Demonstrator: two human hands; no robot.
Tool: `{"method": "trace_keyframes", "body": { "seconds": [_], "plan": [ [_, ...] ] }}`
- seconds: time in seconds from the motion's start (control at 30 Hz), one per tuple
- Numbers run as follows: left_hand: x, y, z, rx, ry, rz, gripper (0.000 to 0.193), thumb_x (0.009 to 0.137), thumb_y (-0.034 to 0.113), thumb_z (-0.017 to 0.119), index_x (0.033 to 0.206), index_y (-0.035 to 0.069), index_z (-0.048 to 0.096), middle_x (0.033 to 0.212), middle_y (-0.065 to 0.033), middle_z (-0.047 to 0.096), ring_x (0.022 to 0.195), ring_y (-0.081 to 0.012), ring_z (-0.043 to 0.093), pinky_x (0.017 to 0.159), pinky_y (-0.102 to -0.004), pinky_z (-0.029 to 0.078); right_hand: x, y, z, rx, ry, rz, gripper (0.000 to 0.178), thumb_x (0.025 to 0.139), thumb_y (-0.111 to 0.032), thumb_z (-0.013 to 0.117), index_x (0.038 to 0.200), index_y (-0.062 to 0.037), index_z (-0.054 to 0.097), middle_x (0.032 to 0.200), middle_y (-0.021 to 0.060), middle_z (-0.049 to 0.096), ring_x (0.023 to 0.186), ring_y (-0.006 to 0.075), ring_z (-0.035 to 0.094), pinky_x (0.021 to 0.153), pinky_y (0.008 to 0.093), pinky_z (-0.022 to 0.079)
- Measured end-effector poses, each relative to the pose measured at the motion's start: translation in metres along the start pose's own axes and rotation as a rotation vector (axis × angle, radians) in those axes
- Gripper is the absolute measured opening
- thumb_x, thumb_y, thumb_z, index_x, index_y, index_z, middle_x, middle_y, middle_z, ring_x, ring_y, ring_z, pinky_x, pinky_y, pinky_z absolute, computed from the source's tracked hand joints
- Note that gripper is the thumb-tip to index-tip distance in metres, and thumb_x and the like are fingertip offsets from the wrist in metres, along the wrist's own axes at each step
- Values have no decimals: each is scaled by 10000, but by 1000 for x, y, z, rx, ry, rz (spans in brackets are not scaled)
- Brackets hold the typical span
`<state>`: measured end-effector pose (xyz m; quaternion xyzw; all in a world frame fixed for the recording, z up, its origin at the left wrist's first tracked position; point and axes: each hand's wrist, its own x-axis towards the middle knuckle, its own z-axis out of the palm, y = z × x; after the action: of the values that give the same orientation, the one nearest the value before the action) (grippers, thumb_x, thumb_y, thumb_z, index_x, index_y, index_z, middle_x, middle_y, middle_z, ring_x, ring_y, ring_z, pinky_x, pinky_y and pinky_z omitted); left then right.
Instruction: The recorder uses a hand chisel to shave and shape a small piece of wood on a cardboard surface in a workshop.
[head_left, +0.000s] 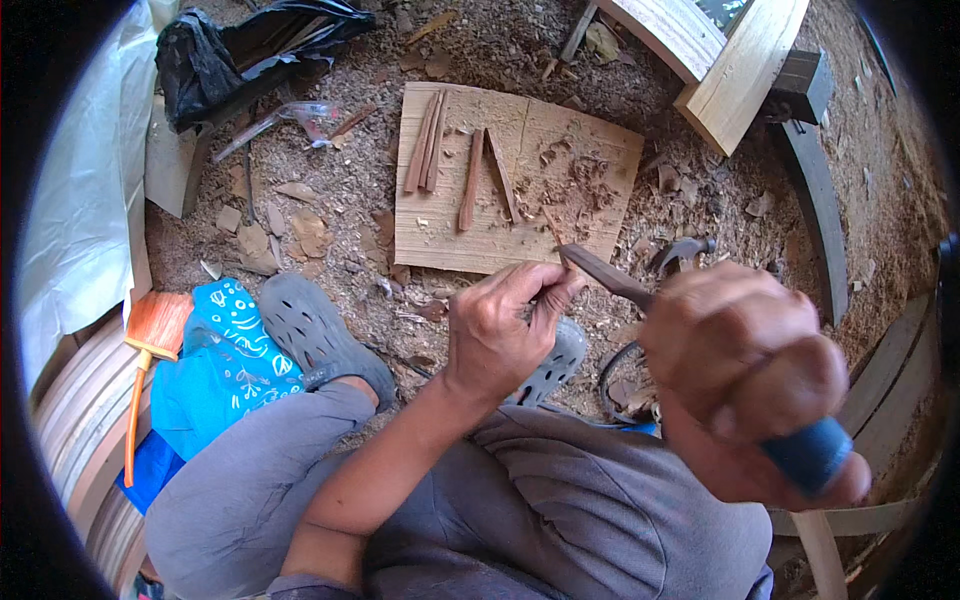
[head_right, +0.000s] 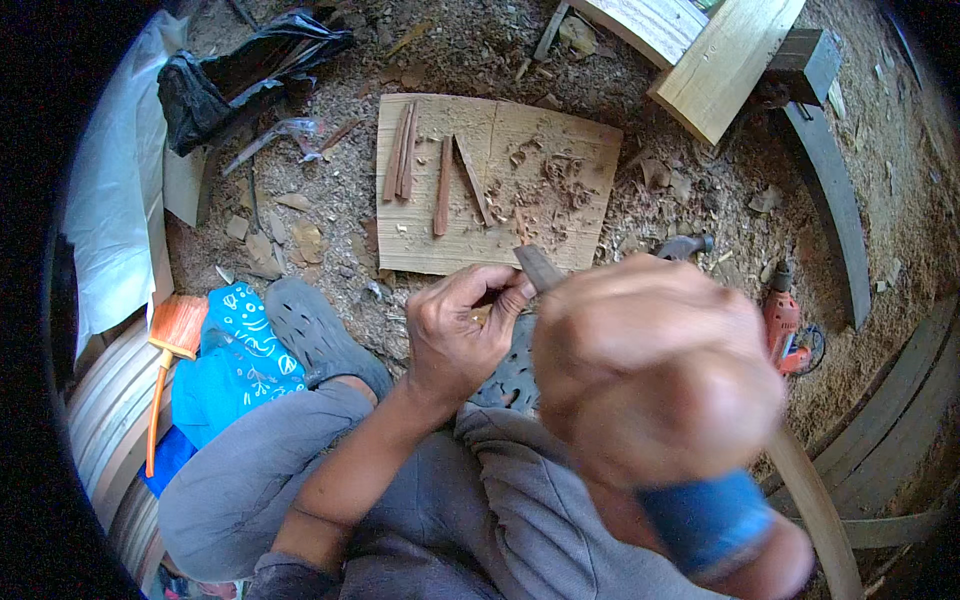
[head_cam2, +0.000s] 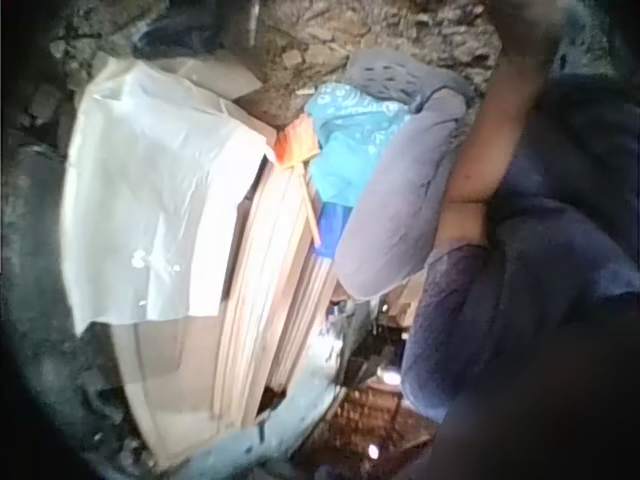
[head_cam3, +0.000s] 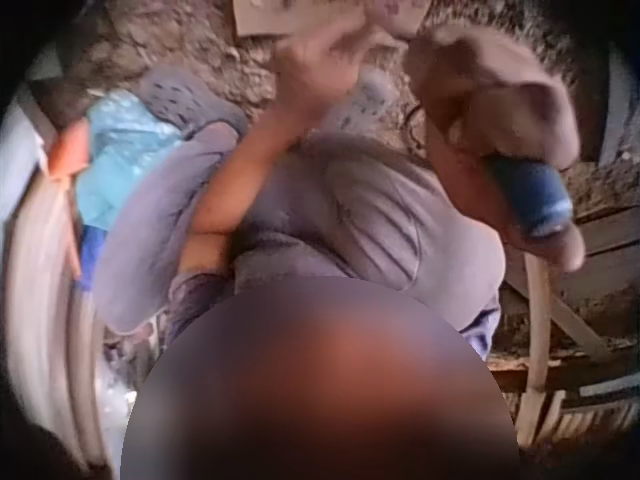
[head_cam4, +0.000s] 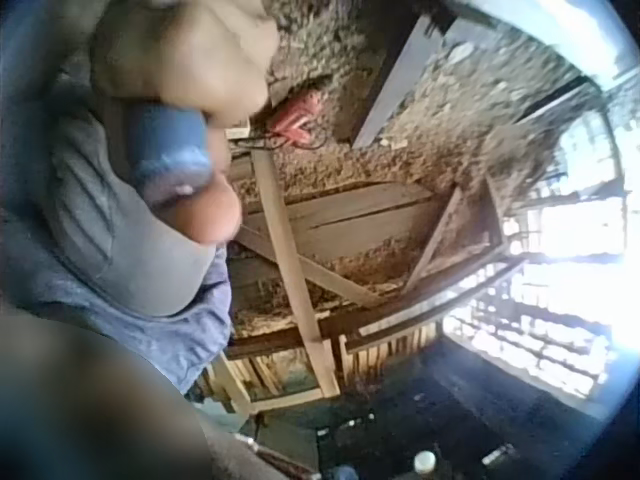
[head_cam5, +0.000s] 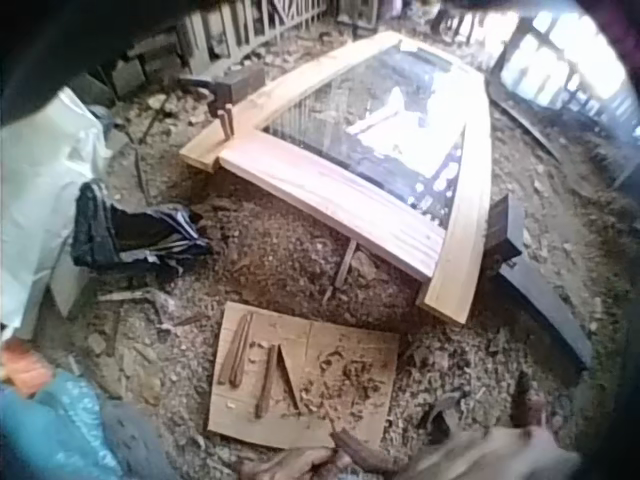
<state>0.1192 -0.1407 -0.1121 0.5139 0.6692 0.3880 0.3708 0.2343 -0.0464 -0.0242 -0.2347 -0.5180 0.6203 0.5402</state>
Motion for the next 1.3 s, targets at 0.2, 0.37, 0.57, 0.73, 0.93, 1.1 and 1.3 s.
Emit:
{"method": "trace_keyframes", "body": {
  "seconds": [0.2, 0.37, 0.57, 0.73, 0.93, 1.1, 1.3],
  "plan": [
    [2, 1, 3, -28, 37, 11, 159, 873, 129, 835, 888, 17, 724, 764, -135, 728, 619, -227, 713, 556, -328, 530, -4, 5, -9, -23, -10, -86, 499, 1038, -565, 485, 784, -142, 561, 549, -20, 502, 383, 109, 434, 344, 276, 332],
    [9, 4, 0, -64, 55, -27, 147, 872, 126, 835, 897, 21, 736, 757, -131, 733, 623, -233, 717, 563, -327, 536, -7, 17, -9, -17, -41, -89, 556, 1033, -616, 448, 793, -128, 568, 540, -8, 497, 377, 117, 429, 339, 281, 333],
    [5, 3, 1, -28, 4, 5, 106, 893, 95, 785, 929, 28, 710, 818, -134, 731, 687, -303, 728, 572, -371, 545, -12, 5, -4, 46, 107, -85, 746, 992, -716, 453, 701, -33, 525, 604, 121, 558, 403, 196, 483, 402, 313, 418],
    [7, 3, 4, 4, -16, 24, 123, 885, 109, 802, 907, 28, 711, 800, -132, 733, 672, -265, 732, 582, -356, 550, -2, 25, -14, -76, -25, -81, 559, 1015, -636, 483, 774, -135, 547, 555, -11, 502, 386, 110, 425, 358, 273, 330],
    [-1, -3, 2, 25, -20, 23, 137, 876, 102, 821, 890, 10, 720, 776, -139, 738, 671, -226, 744, 587, -328, 561, -14, 30, -10, -28, 84, -156, 536, 1020, -617, 483, 778, -145, 557, 556, -14, 504, 390, 96, 434, 357, 271, 361],
    [4, 6, 0, -40, -3, -34, 101, 868, 80, 811, 873, 20, 731, 785, -143, 743, 680, -257, 754, 580, -349, 563, -6, 2, -17, 50, -114, -146, 627, 1026, -664, 415, 786, -101, 554, 560, 45, 511, 396, 133, 443, 348, 295, 341],
    [3, -1, 6, -45, -15, 13, 116, 897, 122, 787, 921, 45, 704, 829, -119, 734, 716, -296, 733, 599, -379, 563, -4, 14, -17, 83, -78, -184, 670, 1023, -698, 402, 750, -98, 518, 551, 36, 469, 388, 123, 413, 346, 295, 309]
  ]
}}
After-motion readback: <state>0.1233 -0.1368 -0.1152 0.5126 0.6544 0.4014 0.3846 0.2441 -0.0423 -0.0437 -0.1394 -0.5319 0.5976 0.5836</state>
